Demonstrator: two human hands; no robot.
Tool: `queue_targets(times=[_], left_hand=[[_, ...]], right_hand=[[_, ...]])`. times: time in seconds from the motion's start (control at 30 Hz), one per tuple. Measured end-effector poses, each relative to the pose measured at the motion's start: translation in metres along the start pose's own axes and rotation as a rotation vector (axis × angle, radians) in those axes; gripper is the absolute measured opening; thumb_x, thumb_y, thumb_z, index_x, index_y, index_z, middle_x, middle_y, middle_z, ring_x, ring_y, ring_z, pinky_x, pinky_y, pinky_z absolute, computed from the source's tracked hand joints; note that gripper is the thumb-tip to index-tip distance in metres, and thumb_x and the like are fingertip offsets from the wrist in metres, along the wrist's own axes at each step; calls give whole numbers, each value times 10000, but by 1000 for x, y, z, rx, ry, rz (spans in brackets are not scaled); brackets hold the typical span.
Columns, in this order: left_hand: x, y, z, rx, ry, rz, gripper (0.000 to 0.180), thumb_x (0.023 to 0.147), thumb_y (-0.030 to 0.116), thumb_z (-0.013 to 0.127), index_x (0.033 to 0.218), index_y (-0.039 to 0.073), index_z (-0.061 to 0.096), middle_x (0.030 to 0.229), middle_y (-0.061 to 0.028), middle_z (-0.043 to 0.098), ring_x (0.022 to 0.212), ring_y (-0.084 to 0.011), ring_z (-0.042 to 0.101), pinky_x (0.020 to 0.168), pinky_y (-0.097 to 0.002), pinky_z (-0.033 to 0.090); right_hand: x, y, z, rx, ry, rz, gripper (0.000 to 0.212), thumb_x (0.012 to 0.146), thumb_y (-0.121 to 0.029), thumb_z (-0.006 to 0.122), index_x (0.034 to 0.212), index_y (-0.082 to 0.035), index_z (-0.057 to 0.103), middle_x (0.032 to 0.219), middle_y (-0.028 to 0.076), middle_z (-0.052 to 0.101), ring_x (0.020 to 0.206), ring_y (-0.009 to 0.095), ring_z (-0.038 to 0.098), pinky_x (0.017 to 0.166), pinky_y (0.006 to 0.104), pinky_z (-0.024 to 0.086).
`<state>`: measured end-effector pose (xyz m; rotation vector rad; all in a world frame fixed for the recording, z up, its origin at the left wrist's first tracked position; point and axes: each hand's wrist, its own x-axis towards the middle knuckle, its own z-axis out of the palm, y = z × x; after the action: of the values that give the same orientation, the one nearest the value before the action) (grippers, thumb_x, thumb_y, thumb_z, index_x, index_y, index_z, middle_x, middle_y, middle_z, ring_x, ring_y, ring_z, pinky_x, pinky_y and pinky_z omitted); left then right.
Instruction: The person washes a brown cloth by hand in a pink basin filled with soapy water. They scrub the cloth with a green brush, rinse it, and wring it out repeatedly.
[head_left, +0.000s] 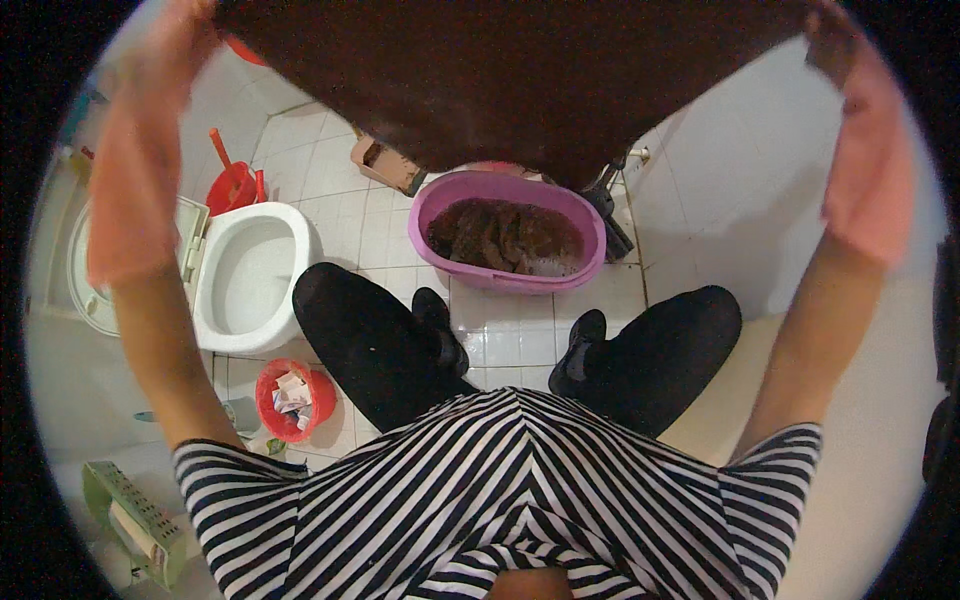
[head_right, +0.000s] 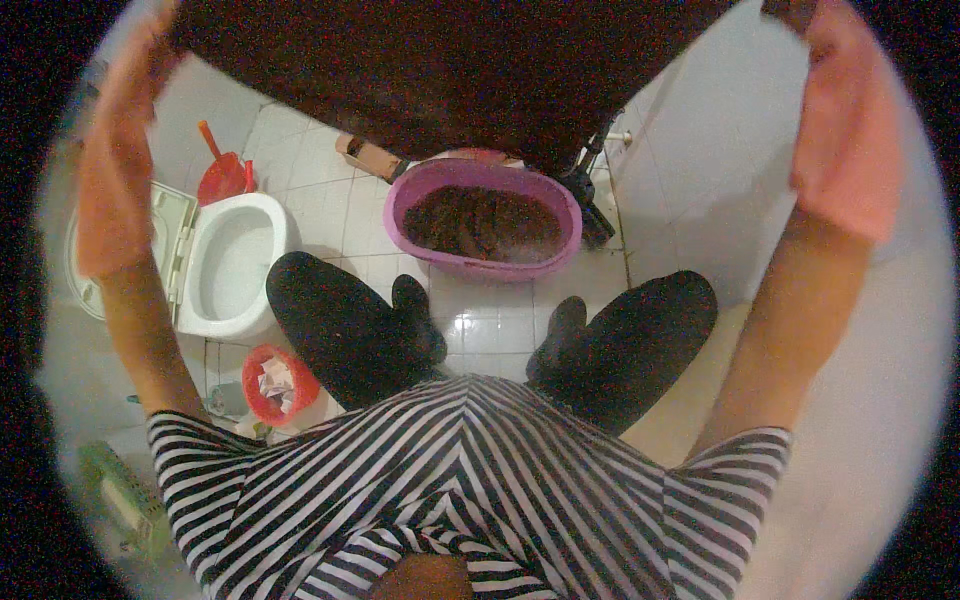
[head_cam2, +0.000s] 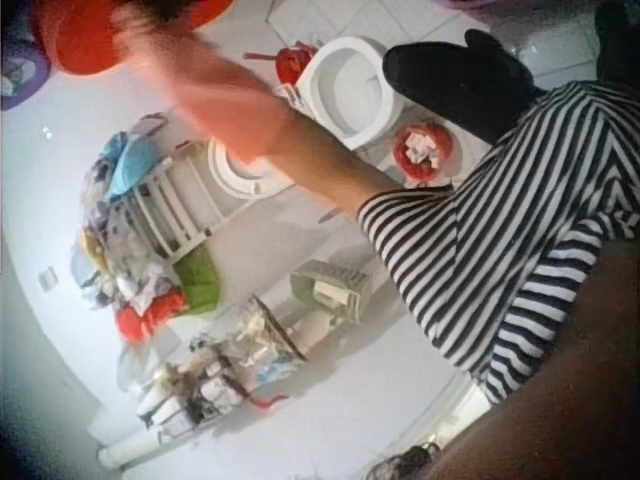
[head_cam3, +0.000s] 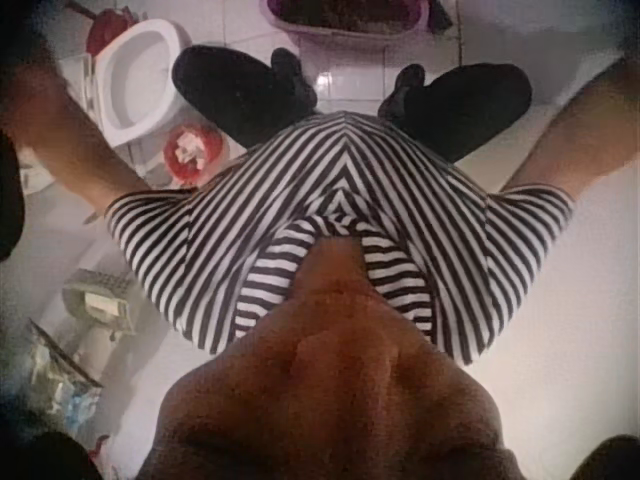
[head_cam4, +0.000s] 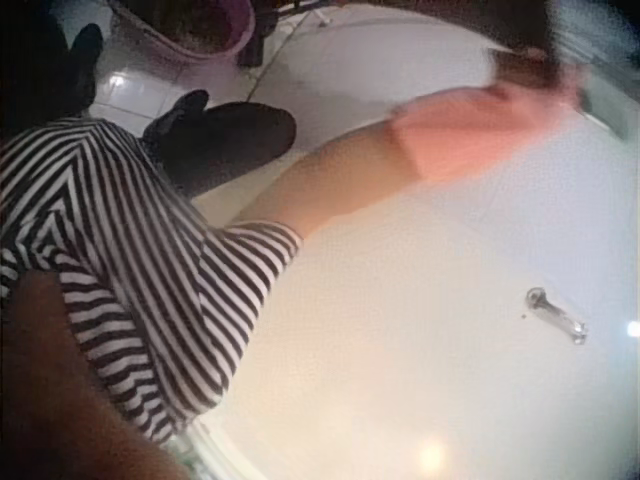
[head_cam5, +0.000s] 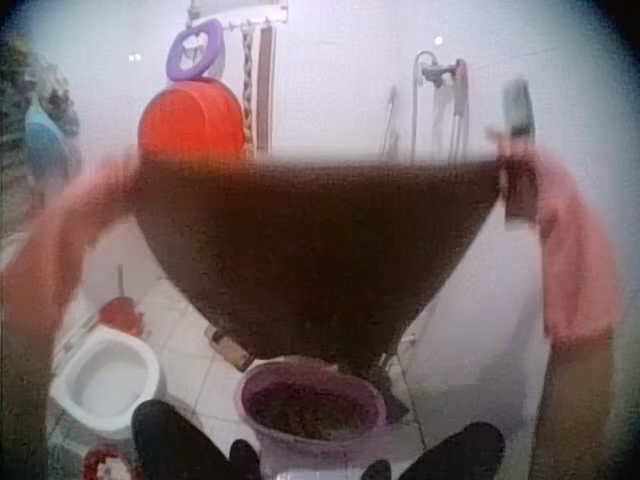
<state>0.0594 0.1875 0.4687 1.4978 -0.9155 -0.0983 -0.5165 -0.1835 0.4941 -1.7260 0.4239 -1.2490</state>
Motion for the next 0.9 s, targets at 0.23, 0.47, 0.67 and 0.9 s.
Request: queue_targets(times=[0.23, 0.47, 0.67, 0.9], left_hand=[[-228, -49, 67, 43, -468, -269, 156, 952, 254, 779, 877, 136, 712, 803, 118, 588, 742, -24, 499, 689, -221, 423], [-262, -58, 55, -89, -955, -299, 400, 895, 347, 841, 1031, -15, 739, 1033, 12, 716, 776, -52, 526, 697, -230, 424], [-205, -127, 79, -56, -819, -571, 223, 955, 271, 787, 1016, 58, 758, 893, 84, 671, 835, -37, 577, 748, -219, 476], [-84, -247, 172, -129, -634, -637, 578, 978, 538, 679, 1258, 33, 697, 1210, -70, 717, 1050, -213, 650, 992, -359, 494]], right_hand=[[-190, 55, 40, -83, 15, 358, 473, 920, -160, 686, 1392, -127, 675, 852, -60, 553, 698, 58, 507, 586, 203, 414], [-256, 32, 46, 19, 72, 587, 522, 871, -94, 712, 1386, -39, 647, 916, -46, 633, 732, 46, 545, 624, 201, 419], [-186, 135, 44, -118, -63, 725, 430, 940, -117, 653, 1369, -119, 684, 879, -38, 584, 713, 74, 539, 587, 219, 424], [-83, 271, 56, -262, 93, 761, 359, 984, -191, 607, 1333, -139, 675, 974, 49, 642, 754, 153, 596, 646, 286, 536]])
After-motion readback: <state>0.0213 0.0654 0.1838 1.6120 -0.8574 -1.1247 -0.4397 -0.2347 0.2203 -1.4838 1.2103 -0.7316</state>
